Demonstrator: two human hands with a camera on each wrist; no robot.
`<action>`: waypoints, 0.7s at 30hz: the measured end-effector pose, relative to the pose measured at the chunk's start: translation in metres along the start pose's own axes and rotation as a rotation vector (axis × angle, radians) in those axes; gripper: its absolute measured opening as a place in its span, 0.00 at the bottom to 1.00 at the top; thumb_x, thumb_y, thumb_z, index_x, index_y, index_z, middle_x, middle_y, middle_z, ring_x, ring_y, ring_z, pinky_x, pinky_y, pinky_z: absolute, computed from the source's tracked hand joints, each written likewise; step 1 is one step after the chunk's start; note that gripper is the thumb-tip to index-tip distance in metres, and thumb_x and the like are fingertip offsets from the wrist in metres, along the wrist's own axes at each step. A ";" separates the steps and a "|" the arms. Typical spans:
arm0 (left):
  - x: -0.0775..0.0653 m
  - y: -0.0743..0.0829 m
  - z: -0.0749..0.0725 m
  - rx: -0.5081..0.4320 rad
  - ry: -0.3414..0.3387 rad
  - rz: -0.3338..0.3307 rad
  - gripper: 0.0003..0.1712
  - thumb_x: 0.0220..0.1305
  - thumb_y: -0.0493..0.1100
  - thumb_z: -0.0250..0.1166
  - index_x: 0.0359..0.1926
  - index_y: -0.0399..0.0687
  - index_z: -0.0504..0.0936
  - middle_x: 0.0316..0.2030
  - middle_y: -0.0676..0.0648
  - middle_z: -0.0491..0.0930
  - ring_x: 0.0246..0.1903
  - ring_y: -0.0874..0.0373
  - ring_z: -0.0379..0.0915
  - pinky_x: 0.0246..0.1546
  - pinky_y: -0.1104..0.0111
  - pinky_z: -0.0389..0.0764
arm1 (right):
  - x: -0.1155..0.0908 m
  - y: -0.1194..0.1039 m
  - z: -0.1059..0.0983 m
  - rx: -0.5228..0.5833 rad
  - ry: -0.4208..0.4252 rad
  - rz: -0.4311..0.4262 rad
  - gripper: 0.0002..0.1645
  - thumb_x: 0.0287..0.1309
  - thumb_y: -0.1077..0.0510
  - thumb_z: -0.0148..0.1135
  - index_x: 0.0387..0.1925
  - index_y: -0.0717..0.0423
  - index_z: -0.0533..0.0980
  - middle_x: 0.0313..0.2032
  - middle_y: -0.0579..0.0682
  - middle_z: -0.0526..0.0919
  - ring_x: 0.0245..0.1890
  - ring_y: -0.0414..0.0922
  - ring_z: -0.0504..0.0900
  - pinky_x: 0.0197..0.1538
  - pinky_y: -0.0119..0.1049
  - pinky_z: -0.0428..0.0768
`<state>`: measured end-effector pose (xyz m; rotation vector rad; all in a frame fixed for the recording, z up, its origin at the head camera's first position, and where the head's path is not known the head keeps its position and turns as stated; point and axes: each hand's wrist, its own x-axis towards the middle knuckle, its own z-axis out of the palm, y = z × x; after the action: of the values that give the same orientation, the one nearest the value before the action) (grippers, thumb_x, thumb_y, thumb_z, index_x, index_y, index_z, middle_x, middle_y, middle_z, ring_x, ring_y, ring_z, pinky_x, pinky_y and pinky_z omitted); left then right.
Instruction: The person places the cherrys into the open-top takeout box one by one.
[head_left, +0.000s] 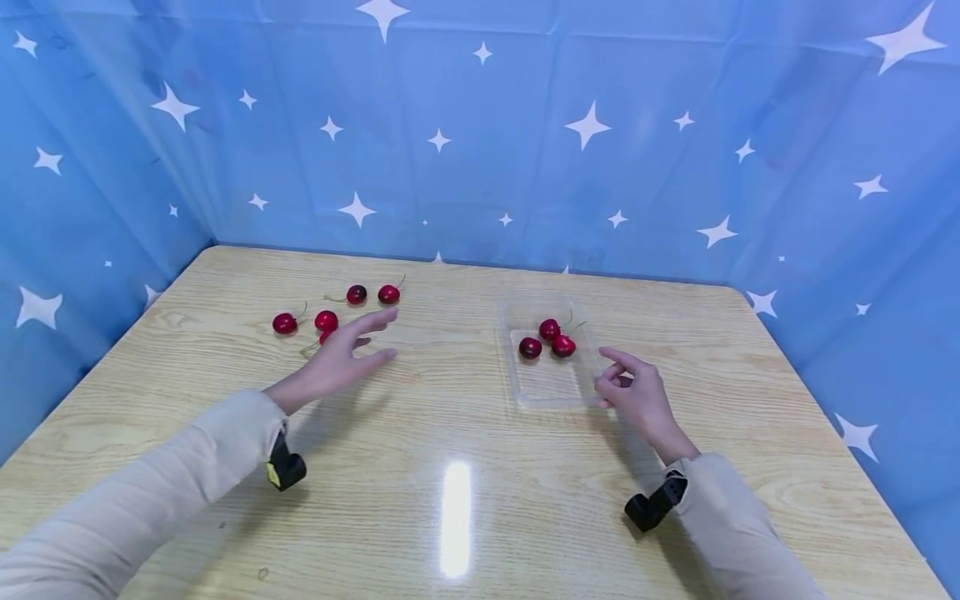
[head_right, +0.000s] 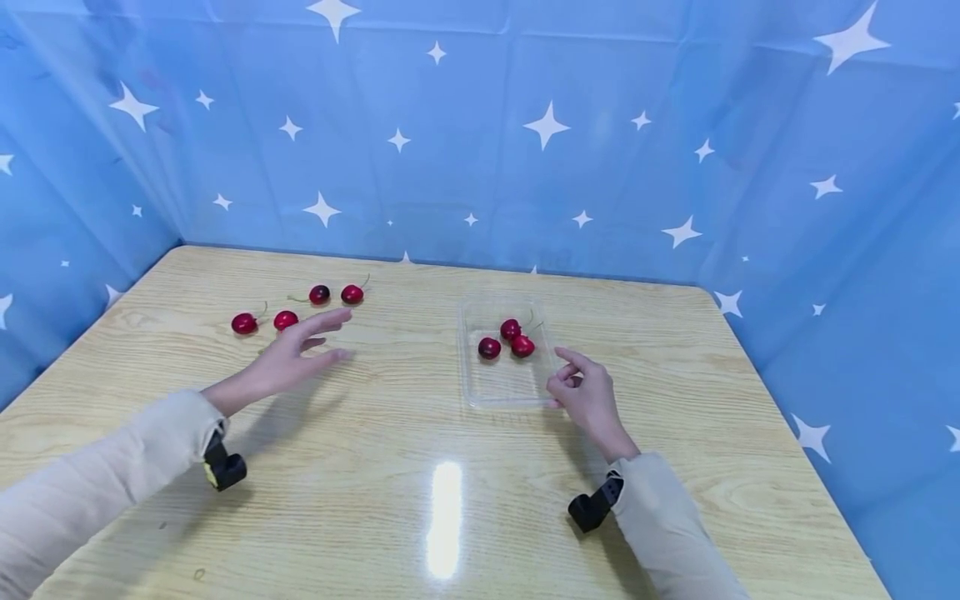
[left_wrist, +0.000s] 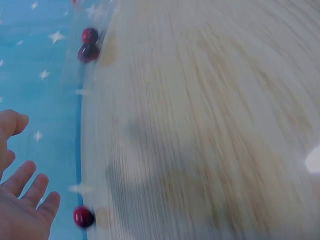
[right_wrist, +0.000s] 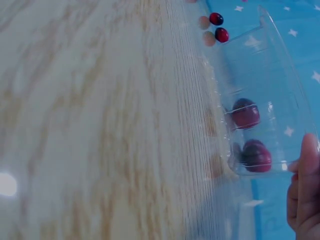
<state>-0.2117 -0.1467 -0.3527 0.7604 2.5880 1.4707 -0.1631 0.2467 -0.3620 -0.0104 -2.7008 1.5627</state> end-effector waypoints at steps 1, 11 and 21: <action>-0.003 -0.002 -0.005 -0.009 0.010 -0.009 0.32 0.60 0.43 0.58 0.64 0.46 0.58 0.61 0.43 0.60 0.59 0.48 0.56 0.56 0.54 0.58 | 0.000 0.000 0.000 0.002 0.000 -0.002 0.30 0.53 0.69 0.53 0.59 0.66 0.61 0.32 0.57 0.70 0.22 0.42 0.76 0.27 0.32 0.78; -0.029 -0.024 -0.042 0.007 0.144 -0.108 0.31 0.61 0.43 0.57 0.63 0.42 0.59 0.58 0.37 0.62 0.56 0.43 0.58 0.53 0.49 0.60 | 0.000 0.002 -0.002 -0.016 0.008 -0.001 0.29 0.53 0.69 0.53 0.59 0.66 0.62 0.32 0.56 0.69 0.22 0.44 0.77 0.26 0.32 0.78; -0.039 -0.049 -0.054 0.064 0.212 -0.203 0.28 0.63 0.45 0.54 0.61 0.37 0.61 0.55 0.34 0.65 0.53 0.41 0.60 0.50 0.50 0.64 | 0.000 0.003 0.000 -0.008 0.007 -0.008 0.29 0.53 0.69 0.53 0.59 0.66 0.62 0.31 0.56 0.70 0.22 0.44 0.77 0.26 0.32 0.78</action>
<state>-0.2121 -0.2272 -0.3710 0.3486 2.7777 1.4861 -0.1632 0.2486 -0.3647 -0.0049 -2.6984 1.5472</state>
